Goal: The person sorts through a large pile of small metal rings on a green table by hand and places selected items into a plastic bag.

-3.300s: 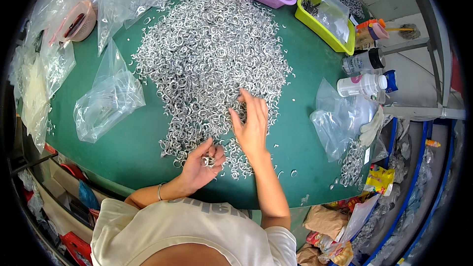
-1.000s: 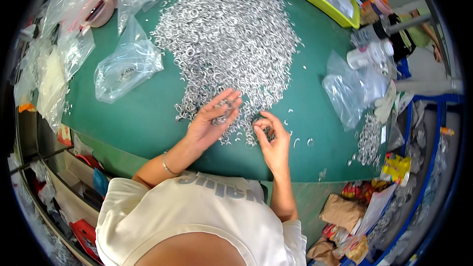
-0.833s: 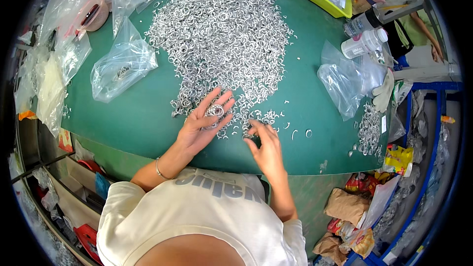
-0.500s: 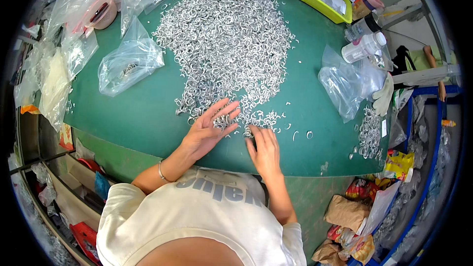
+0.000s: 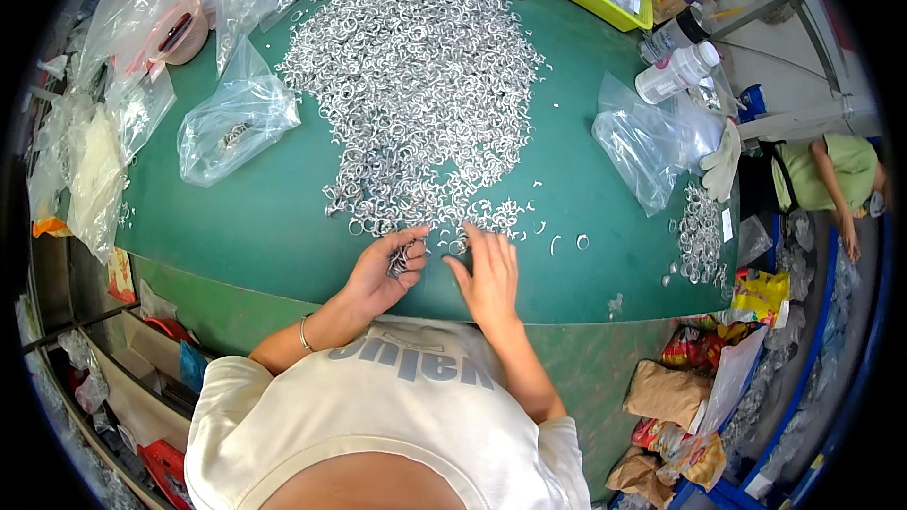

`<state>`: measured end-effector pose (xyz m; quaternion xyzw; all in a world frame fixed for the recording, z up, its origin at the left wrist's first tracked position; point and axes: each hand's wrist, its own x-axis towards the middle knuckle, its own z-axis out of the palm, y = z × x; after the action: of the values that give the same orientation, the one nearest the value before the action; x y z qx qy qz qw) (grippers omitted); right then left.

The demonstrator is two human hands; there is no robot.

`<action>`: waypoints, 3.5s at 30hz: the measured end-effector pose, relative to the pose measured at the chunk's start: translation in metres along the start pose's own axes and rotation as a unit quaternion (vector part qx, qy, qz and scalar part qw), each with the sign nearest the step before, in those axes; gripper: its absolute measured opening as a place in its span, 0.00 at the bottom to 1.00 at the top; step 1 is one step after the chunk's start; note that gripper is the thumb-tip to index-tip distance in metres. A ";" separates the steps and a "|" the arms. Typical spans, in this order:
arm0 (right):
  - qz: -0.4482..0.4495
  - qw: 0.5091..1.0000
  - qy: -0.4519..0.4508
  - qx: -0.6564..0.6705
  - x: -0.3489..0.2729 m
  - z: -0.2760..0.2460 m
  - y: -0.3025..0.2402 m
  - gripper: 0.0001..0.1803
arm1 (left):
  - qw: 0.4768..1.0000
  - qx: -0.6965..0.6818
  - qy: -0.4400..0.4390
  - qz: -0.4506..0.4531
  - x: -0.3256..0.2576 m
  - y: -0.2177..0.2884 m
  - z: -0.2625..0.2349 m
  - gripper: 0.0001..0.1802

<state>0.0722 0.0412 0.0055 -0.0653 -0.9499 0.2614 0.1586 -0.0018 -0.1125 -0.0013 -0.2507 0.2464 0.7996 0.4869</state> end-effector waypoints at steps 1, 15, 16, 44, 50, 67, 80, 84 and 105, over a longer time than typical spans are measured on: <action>-0.009 1.000 0.004 0.006 -0.001 0.004 0.002 0.27 | 1.000 0.000 0.007 -0.004 0.000 -0.002 0.000 0.14; -0.063 0.997 -0.031 -0.019 0.006 0.005 0.004 0.19 | 0.998 0.059 -0.010 -0.009 -0.010 -0.012 -0.004 0.19; -0.059 0.998 -0.017 -0.010 0.007 0.005 0.005 0.19 | 0.998 0.064 -0.017 -0.007 -0.010 -0.012 -0.005 0.19; -0.007 0.927 -0.197 0.318 0.046 0.003 -0.035 0.23 | 0.994 0.039 0.089 0.045 -0.043 0.009 -0.001 0.18; -0.051 0.972 -0.070 0.220 0.058 0.027 -0.031 0.29 | 0.995 0.077 -0.063 0.025 -0.034 -0.002 -0.040 0.20; 0.001 0.942 -0.160 0.295 0.057 0.031 -0.050 0.23 | 0.997 0.050 0.023 0.059 -0.047 0.001 -0.039 0.18; -0.047 0.907 -0.260 0.328 0.055 0.019 -0.050 0.20 | 0.991 0.024 0.072 0.109 -0.056 0.010 -0.018 0.17; -0.030 0.967 -0.099 0.234 0.075 0.037 -0.039 0.23 | 0.993 0.084 -0.029 0.079 -0.047 0.003 -0.043 0.15; -0.182 0.981 -0.031 0.065 0.097 0.069 -0.036 0.19 | 0.991 0.065 -0.038 0.108 -0.042 0.002 -0.042 0.15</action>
<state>-0.0442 -0.0026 -0.0061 0.1277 -0.9313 0.2911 0.1778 0.0202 -0.1677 -0.0061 -0.1603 0.3048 0.8387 0.4218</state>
